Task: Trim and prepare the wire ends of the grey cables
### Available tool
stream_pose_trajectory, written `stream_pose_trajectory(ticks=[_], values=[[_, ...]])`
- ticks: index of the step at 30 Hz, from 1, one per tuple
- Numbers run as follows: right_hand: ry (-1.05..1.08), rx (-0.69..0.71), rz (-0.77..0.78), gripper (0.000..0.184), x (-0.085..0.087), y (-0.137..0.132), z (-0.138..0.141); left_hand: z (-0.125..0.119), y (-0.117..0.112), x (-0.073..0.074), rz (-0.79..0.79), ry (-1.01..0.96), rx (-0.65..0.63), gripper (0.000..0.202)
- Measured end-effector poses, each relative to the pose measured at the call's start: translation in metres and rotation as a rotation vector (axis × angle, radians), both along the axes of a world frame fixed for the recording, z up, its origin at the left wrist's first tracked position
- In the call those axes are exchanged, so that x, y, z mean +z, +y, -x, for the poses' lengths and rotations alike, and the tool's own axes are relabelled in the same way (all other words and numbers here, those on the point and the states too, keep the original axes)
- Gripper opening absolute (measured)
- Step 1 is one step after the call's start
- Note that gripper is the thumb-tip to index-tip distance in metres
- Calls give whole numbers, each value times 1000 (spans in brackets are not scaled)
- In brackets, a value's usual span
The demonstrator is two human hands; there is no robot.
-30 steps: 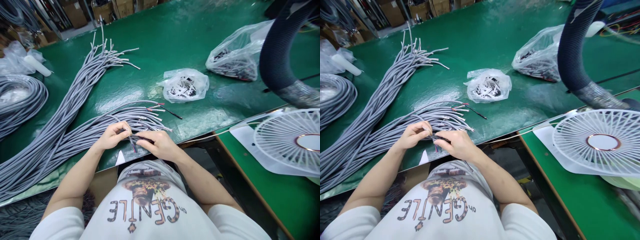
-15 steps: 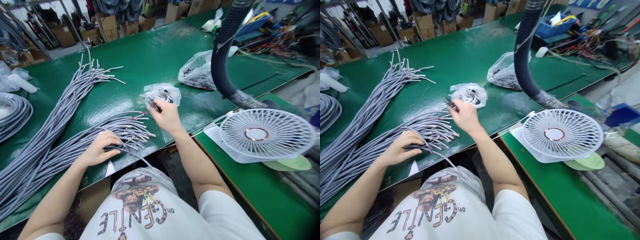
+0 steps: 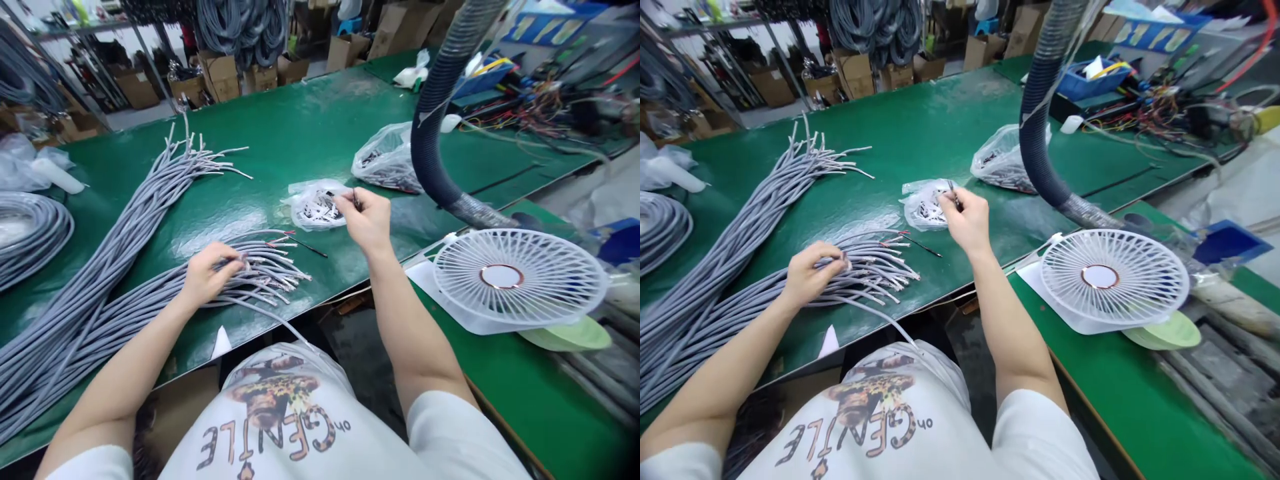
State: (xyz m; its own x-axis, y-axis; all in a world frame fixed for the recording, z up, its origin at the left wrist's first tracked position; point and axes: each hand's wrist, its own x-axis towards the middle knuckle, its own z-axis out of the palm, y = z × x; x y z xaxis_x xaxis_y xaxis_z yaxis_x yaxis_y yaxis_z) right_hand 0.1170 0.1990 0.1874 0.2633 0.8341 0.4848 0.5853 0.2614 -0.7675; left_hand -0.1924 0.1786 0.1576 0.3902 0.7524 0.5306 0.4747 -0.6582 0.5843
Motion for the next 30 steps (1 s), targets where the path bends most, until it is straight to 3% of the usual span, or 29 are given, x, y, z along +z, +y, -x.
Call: stream_pose_trajectory(ticks=[2,5,10,20,30], values=[[100,207,36,16,3,-11,28,-5,9,5,81,-168,111,14],[157,463,119,20,4,-22,74,-12,17,3,226,-326,144,18],[234,557,135,25,2,-19,122,-19,12,-7,290,-417,95,23],[340,569,149,17,1,-19,126,-19,8,-10,329,-448,49,22],[817,709,336,21,-7,-17,133,-15,8,-1,446,-587,-80,27]])
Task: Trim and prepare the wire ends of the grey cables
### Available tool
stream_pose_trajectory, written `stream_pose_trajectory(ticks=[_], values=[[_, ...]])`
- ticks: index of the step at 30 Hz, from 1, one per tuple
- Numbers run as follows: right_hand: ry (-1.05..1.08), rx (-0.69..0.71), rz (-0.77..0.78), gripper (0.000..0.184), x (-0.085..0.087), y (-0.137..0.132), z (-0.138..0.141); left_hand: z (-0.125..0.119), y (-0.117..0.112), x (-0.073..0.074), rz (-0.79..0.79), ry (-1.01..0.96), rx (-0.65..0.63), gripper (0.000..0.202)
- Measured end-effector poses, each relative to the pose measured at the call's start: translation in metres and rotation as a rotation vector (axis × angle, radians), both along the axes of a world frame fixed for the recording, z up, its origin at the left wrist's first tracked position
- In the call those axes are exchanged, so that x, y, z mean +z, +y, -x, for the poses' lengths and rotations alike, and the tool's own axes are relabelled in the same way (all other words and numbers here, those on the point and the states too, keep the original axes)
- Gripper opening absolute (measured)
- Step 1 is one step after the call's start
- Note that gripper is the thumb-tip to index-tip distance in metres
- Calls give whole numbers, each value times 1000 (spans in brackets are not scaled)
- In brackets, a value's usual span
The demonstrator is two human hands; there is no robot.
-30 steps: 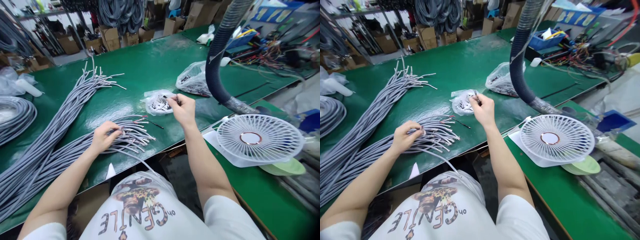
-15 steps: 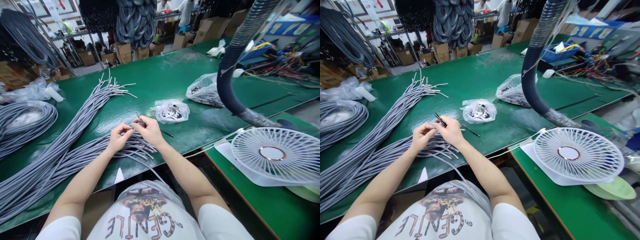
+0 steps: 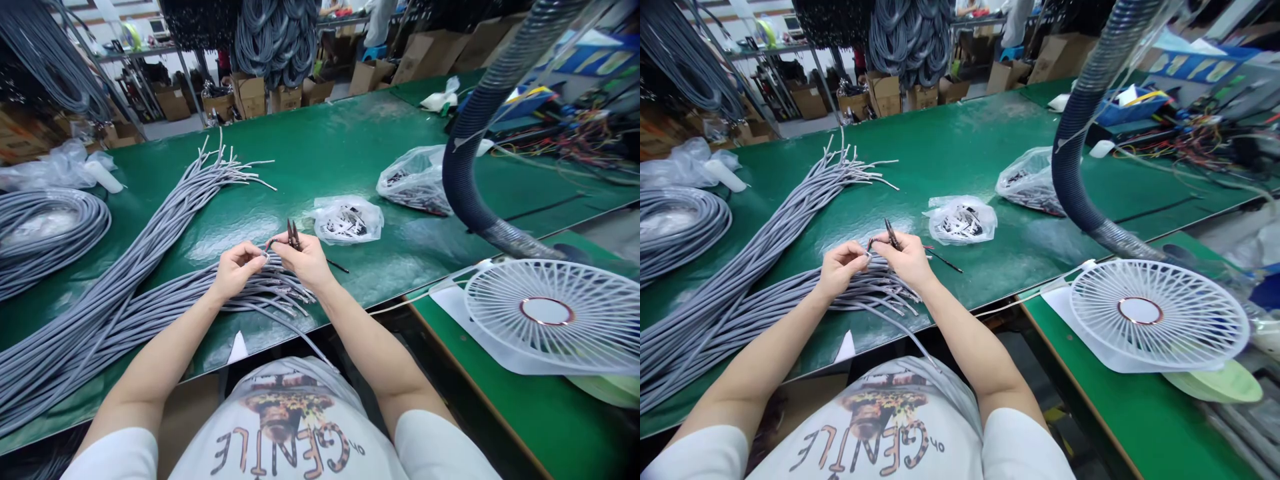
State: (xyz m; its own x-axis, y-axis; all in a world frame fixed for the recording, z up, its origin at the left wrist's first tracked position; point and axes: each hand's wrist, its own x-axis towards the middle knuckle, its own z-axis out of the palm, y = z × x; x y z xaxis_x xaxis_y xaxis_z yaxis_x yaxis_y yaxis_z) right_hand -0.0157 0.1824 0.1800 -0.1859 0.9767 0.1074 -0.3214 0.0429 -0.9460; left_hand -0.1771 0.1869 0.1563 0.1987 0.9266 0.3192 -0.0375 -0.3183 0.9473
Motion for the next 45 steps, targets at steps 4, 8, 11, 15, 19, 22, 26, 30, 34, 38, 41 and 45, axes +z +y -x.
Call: stream_pose_trajectory(ticks=[4,8,11,15,19,22,26,30,34,38,41,45], values=[[18,24,3,23,-3,0,1,3,0,1,19,3,-35,27],[33,62,-3,23,-4,1,3,8,3,-3,73,-40,-122,25],[131,111,94,28,-5,0,6,10,4,-3,92,-107,-164,29],[231,181,203,31,-5,-2,10,5,-2,5,3,-48,-91,32],[281,191,244,34,-3,-5,14,0,-11,14,-191,123,71,29],[290,181,257,36,0,-7,15,-4,-14,15,-303,161,160,14],[301,166,259,34,2,-7,16,-7,-12,12,-268,60,233,11],[326,151,264,32,-2,-6,15,-7,-8,3,-132,-31,209,16],[330,159,268,33,-4,-5,15,-7,-6,-2,-70,-116,115,15],[317,174,259,31,-4,-4,15,-4,-3,1,-73,-161,-22,17],[301,173,241,30,-3,-4,15,-1,-1,8,-25,-176,-132,25],[264,175,210,31,-2,-6,17,3,0,17,76,-152,-192,41]])
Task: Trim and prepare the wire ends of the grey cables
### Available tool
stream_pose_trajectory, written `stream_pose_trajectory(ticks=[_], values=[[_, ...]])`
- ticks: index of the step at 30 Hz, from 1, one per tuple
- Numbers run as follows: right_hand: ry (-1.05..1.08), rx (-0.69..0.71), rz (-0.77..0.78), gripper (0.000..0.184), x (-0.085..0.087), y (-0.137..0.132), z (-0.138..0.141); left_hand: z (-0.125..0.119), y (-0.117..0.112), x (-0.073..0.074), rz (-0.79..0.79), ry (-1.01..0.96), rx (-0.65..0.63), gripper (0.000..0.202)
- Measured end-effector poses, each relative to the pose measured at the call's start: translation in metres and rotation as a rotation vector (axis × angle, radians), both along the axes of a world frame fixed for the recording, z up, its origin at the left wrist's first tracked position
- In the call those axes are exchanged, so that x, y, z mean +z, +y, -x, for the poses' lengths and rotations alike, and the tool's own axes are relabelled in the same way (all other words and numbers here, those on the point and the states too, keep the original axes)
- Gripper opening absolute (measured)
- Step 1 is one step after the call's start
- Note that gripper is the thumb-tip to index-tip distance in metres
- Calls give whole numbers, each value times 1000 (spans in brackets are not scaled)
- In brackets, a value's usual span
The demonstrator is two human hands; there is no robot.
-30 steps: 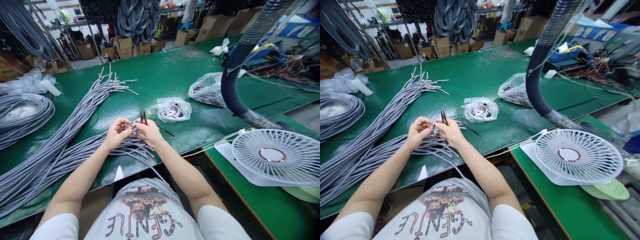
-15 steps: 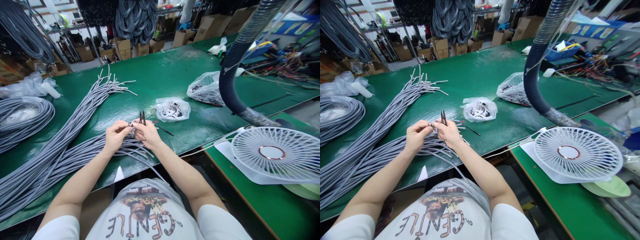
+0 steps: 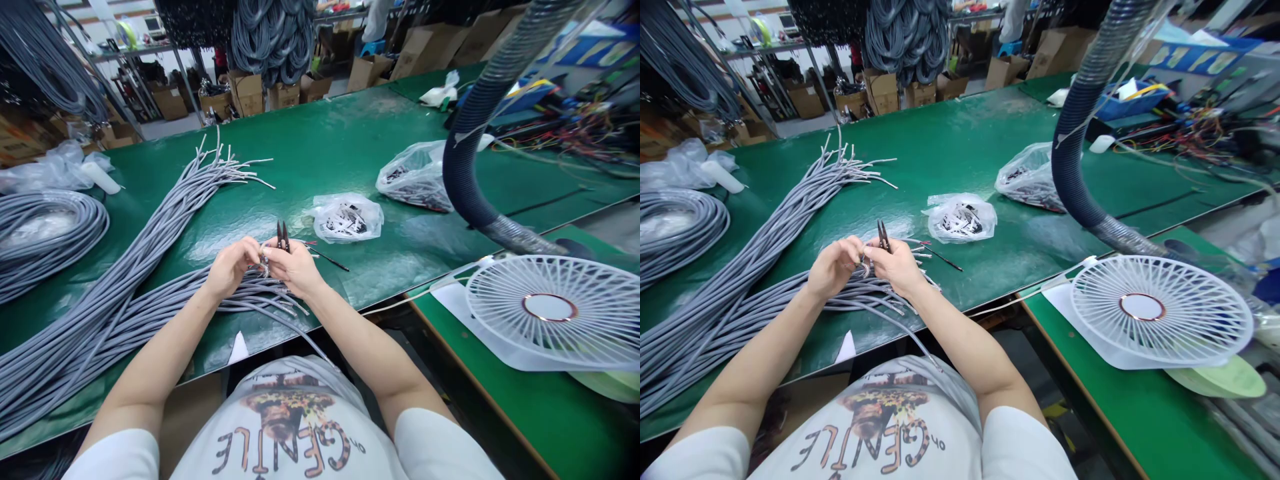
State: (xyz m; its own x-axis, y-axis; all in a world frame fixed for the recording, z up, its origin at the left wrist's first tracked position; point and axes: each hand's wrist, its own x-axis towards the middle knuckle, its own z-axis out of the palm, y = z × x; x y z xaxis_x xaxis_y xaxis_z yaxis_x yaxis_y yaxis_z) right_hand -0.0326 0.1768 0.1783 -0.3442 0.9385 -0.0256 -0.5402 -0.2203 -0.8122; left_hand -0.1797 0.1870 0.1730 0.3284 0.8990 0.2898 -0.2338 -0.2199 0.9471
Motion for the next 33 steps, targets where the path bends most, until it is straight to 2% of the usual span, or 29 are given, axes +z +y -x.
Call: stream_pose_trajectory(ticks=[4,8,10,12,15,19,22,24,30,33], values=[[-37,-14,-17,32,3,-2,2,6,3,3,5,50,-42,31],[-65,-33,-30,32,3,-1,3,13,7,-2,169,137,-143,30],[-78,-40,-40,33,1,1,2,14,9,-5,241,112,-183,31],[-120,-69,-68,32,0,2,1,13,11,-8,269,28,-160,32],[-279,-153,-200,28,0,0,-2,12,13,-8,301,-82,-120,37],[-569,-238,-415,20,-1,-5,-4,11,14,-5,315,-105,-100,45],[-650,-229,-493,13,-3,-4,-5,11,15,-6,302,-95,-119,50],[-665,-224,-520,16,-5,-2,-5,12,16,-8,287,-84,-132,51],[-600,-292,-450,15,-5,3,-9,12,18,-15,238,-43,-109,49],[-424,-186,-335,26,-2,5,-9,12,17,-16,224,-26,-130,48]])
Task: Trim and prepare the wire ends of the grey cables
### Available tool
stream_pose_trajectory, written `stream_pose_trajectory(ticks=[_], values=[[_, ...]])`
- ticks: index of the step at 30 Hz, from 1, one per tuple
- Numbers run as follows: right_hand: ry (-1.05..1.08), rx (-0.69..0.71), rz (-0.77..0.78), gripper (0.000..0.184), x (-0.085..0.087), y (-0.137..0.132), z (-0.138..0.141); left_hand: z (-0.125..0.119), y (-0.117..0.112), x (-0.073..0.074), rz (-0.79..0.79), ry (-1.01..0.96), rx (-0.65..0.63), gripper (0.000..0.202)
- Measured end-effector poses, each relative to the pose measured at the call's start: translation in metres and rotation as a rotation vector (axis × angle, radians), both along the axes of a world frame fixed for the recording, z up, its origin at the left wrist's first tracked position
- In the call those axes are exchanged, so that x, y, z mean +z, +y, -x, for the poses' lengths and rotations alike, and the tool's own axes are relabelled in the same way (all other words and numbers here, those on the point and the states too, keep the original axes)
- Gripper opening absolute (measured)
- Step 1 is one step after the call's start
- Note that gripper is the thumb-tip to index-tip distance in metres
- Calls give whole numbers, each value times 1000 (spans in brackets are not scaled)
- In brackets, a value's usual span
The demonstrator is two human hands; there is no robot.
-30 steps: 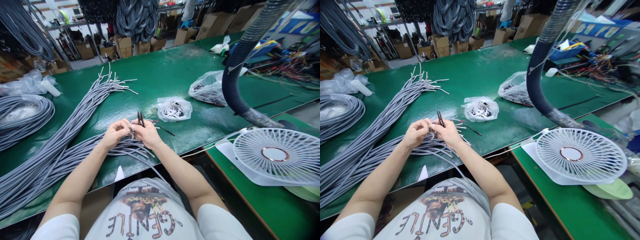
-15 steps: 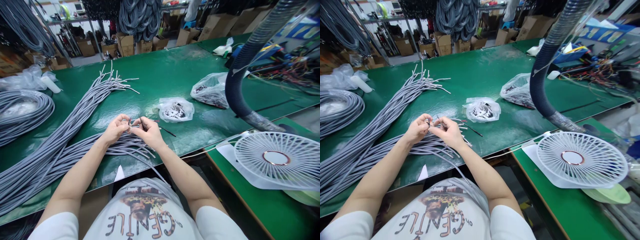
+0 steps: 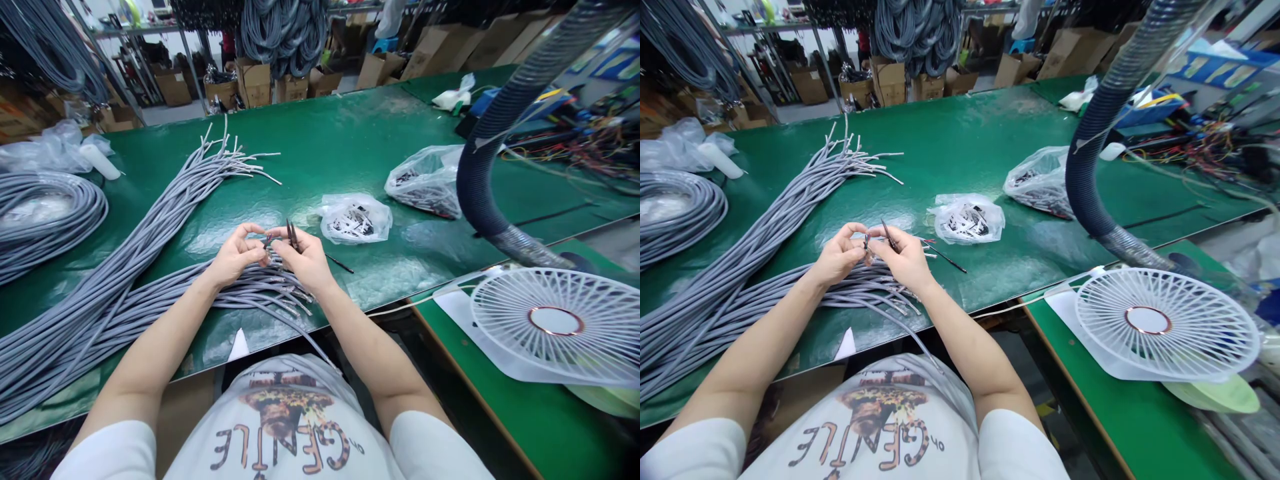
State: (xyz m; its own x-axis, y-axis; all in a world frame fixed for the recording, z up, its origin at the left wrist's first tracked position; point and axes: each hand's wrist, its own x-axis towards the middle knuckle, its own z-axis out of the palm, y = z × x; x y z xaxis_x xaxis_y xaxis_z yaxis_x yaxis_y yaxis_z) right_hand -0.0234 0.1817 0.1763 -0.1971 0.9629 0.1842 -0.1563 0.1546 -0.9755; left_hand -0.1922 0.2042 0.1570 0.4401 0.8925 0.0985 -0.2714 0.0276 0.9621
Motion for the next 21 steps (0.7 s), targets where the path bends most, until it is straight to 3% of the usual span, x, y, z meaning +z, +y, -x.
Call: stream_pose_trajectory(ticks=[4,9,14,17,21], values=[[217,224,168,30,5,5,2,1,-2,0,-9,32,-29,50],[341,260,346,33,2,13,8,1,-3,-4,-55,-7,-16,74],[289,271,440,36,-8,19,11,1,0,-11,-71,20,3,36],[153,172,296,35,-11,16,4,2,0,-11,-50,13,32,29],[-203,17,-81,29,-8,3,-15,2,1,-9,-33,-4,36,32]])
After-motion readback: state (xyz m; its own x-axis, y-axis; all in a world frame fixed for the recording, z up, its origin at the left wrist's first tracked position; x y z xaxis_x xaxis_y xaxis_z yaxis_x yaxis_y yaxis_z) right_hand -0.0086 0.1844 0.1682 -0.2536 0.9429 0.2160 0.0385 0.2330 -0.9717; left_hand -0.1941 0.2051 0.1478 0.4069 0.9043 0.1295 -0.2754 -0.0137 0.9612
